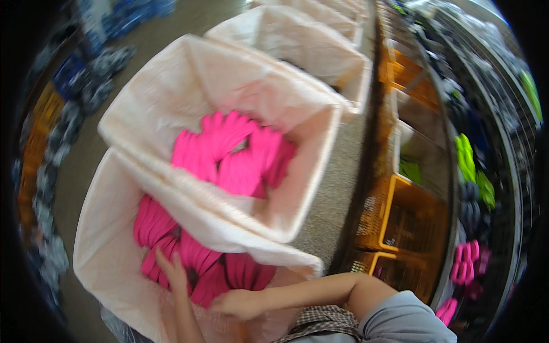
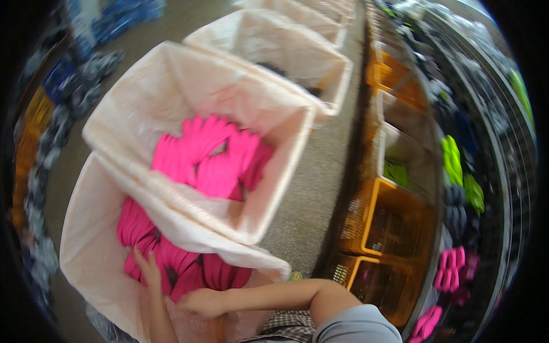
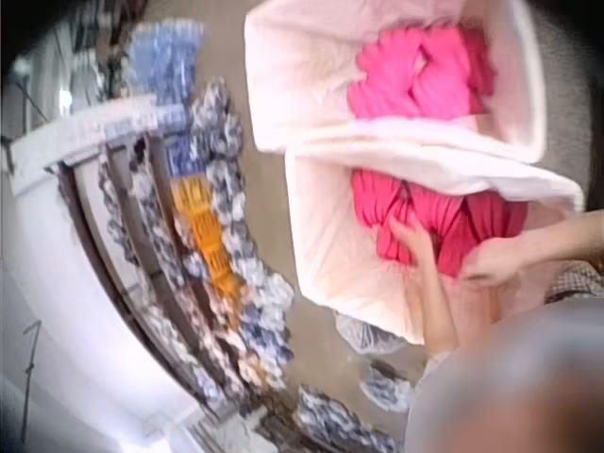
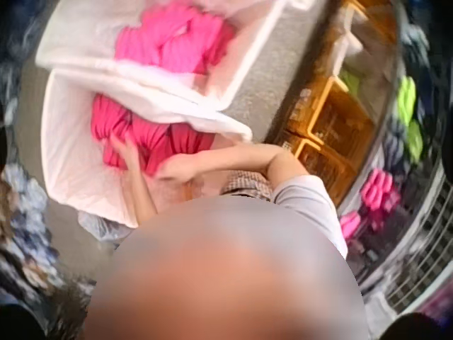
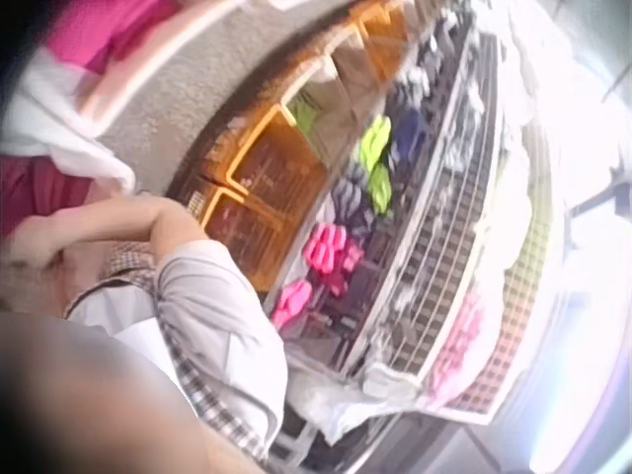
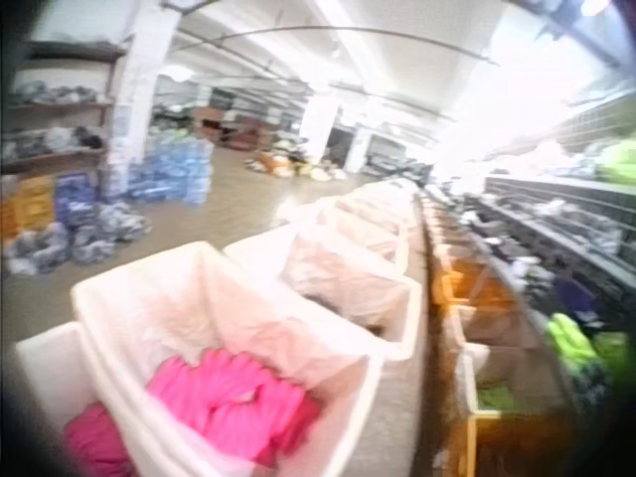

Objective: The person picks up stacks of pink and gray slippers from a metal shelf, inspects them by turning them over, and places them into large fabric-lined bins. The person repeats this process for multiple stacks of slippers.

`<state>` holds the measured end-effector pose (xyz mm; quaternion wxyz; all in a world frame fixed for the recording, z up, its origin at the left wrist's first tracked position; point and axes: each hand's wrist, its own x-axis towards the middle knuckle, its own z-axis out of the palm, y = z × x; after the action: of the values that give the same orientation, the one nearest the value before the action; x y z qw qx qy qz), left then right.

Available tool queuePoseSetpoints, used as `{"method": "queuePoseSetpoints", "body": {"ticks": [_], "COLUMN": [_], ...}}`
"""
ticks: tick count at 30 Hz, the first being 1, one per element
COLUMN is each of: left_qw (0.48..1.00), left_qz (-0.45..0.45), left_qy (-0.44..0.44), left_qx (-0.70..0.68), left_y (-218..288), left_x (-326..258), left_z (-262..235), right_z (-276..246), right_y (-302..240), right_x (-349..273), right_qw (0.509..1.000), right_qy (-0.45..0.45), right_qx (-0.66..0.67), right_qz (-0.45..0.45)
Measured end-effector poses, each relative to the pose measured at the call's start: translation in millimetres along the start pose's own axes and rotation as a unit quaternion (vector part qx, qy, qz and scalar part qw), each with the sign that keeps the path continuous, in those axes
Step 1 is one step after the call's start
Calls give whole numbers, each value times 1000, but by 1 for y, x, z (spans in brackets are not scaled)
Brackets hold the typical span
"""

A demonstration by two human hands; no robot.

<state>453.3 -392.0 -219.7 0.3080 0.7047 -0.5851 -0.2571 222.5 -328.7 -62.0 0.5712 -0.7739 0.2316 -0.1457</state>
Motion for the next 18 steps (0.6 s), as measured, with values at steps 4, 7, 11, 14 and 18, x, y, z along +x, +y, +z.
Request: {"method": "queuePoseSetpoints", "body": {"ticks": [4,7,11,14,18], "left_qw": [969,967,939,914,876], "left_qz": [221,228,262,287,317], "left_qy": [83,80,40,-45,-205], "left_qx": [67,-86,-220,-283,-300], "left_y": [98,209,339,417,493], "left_x": [5,-2,-46,-93,-163], "left_z": [-40,-22,1,20,56], "right_z": [-52,-80,-89,-74,-11], "right_y": [-59,-111,-196,-261,-299], "right_x": [-131,-253,-402,-537,-736], "right_qw": [977,933,802,640,290], "right_qy": [76,246,502,710,922], "right_qx": [-194,-251,-291,-221,-173], "right_qz": [36,72,142,197,187]}}
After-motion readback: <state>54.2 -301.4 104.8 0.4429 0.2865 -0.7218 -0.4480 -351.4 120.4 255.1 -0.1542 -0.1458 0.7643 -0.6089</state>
